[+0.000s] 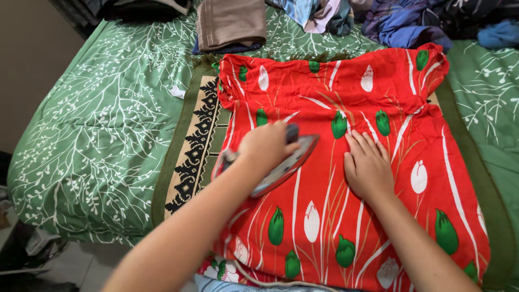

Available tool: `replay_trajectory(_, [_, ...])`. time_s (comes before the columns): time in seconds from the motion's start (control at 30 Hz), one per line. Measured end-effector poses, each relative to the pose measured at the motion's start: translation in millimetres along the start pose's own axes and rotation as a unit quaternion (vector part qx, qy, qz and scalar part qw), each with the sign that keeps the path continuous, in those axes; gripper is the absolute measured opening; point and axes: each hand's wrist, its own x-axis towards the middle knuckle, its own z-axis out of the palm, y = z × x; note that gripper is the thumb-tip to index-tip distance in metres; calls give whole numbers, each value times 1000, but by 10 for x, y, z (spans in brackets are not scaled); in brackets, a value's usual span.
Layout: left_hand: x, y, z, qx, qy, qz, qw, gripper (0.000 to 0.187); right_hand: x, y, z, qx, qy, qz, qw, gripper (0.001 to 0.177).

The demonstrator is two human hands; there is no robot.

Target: The person irons a red floral dress laid out on a green patterned bedsheet. They use a handheld iron to smooth the fabric, repeatedly adjusting the dress with their hands to flatten wrinkles and reposition sections for ironing.

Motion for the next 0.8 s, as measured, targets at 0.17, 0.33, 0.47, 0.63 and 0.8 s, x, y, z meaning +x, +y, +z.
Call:
replay_trajectory(0.17, [-466, -364, -181, 49, -17, -39, 998, 59, 15, -41, -16, -1, -2, 6, 1000, 51])
replay_trajectory(0.33, [-62, -458, -37, 77, 23, -74, 994, 60, 26, -66, -10, -13, 6, 6, 1000, 51])
replay_trajectory(0.47, [569, -442, 71, 28, 81, -126, 988, 61, 11, -49, 6, -12, 9, 0, 1000, 51])
replay_trajectory(0.63, [668, -392, 28, 16, 93, -118, 989, 56, -4, -21, -12, -6, 4, -2, 1000, 50])
replay_trajectory(0.8, [-52, -527, -160, 9, 7, -100, 995, 56, -6, -18, -19, 3, 9, -3, 1000, 50])
